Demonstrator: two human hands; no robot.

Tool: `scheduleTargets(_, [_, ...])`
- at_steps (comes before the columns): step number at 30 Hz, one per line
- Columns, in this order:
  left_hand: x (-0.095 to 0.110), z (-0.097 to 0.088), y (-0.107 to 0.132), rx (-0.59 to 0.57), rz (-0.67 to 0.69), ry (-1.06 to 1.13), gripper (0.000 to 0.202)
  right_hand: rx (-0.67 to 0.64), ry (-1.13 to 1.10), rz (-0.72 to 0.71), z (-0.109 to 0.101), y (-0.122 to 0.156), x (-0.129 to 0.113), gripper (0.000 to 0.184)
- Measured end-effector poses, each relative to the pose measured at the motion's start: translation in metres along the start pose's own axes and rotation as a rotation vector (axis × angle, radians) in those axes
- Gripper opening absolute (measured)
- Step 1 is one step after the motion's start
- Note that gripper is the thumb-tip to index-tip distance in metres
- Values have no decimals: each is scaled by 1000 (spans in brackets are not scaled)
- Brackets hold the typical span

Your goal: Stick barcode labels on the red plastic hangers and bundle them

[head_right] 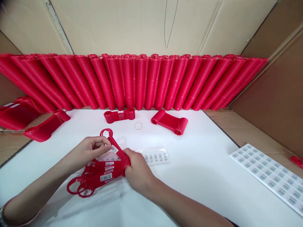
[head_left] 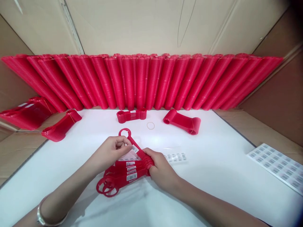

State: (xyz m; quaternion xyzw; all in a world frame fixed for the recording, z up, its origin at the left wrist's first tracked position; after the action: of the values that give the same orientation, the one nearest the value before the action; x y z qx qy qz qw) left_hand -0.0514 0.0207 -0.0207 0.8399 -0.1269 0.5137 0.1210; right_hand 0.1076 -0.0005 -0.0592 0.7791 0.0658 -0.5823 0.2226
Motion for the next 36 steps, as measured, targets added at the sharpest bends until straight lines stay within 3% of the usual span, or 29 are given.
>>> scheduleTargets(10, [2, 8, 0, -13, -57, 39, 28, 6, -1, 7, 0, 1, 3, 37])
scheduleTargets(17, [3, 9, 1, 0, -22, -85, 28, -13, -25, 12, 0, 2, 2, 36])
scheduleTargets(22, [3, 12, 2, 28, 126, -424, 26, -34, -72, 11, 1, 3, -2, 37])
scheduleTargets(29, [10, 22, 8, 233, 561, -1164, 26, -25, -59, -54, 0, 6, -6, 40])
scheduleTargets(33, [11, 23, 12, 352, 645, -1245, 26, -1, -67, -102, -1, 7, -9, 36])
scheduleTargets(36, [13, 17, 10, 431, 608, -1176, 39, -12, -93, -113, -1, 8, -10, 41])
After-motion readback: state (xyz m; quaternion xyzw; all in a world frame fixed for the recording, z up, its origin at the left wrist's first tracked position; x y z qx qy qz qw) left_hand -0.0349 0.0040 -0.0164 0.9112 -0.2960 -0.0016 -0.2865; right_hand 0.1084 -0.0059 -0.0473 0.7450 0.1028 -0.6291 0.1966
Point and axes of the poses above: each hand's wrist, its own y-axis away from the middle knuckle, its own z-axis out of the palm, x = y × z, the point moved 3 cm from there along -y, towards the middle knuckle, and after that the axes turned 11 degrees about z, right-handed, at the moved point
